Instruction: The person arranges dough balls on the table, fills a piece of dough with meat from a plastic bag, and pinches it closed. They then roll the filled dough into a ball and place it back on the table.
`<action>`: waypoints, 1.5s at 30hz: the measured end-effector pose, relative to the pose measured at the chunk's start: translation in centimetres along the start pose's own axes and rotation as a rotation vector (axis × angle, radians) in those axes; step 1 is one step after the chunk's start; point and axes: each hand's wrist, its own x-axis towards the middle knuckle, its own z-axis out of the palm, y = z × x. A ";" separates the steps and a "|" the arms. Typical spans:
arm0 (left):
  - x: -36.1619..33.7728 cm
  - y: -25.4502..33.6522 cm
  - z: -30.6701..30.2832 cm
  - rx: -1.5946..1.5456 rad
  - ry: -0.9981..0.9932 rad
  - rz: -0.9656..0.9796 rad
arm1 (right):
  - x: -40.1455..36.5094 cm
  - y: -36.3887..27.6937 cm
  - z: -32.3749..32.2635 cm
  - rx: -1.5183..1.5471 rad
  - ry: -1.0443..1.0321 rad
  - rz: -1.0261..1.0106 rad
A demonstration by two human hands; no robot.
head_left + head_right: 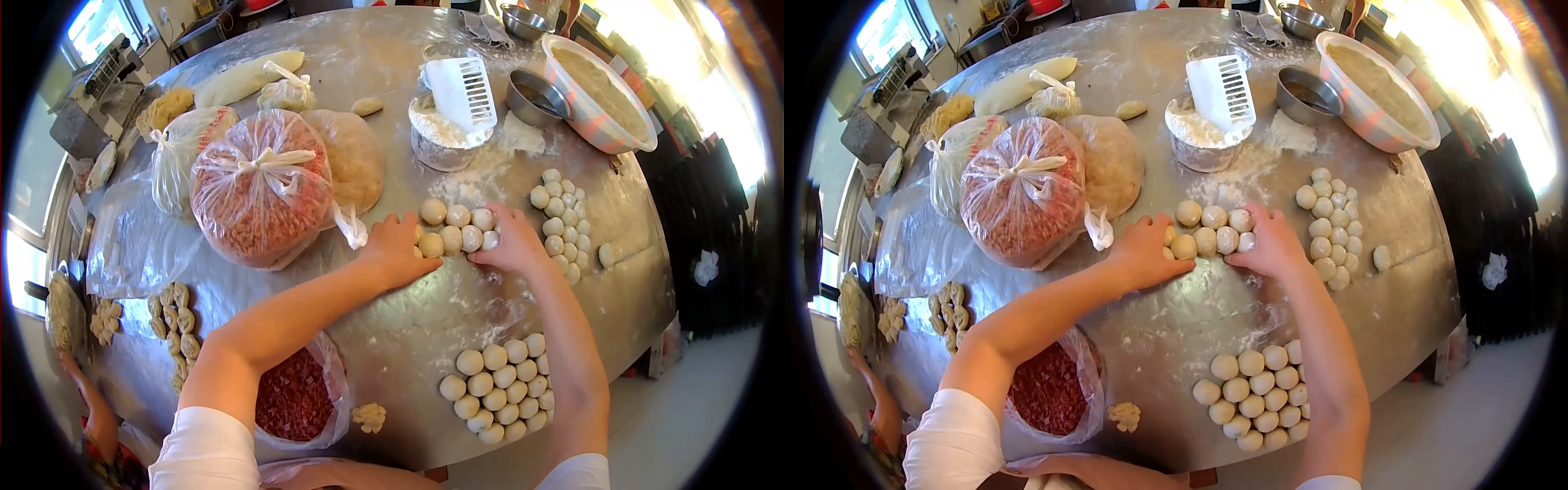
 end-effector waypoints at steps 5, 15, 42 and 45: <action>-1.0 1.5 0.3 0.256 0.079 0.053 | -0.9 -0.5 0.4 -0.102 0.097 -0.101; 1.9 -0.1 -0.6 0.106 0.025 0.115 | -0.3 -1.1 0.7 0.035 0.036 -0.023; 0.0 15.2 3.8 -0.332 -0.326 0.344 | -12.9 10.2 -8.6 0.479 -0.128 -0.054; 1.3 21.3 9.3 -0.265 -0.202 0.515 | -17.1 15.2 -10.8 0.522 -0.011 0.122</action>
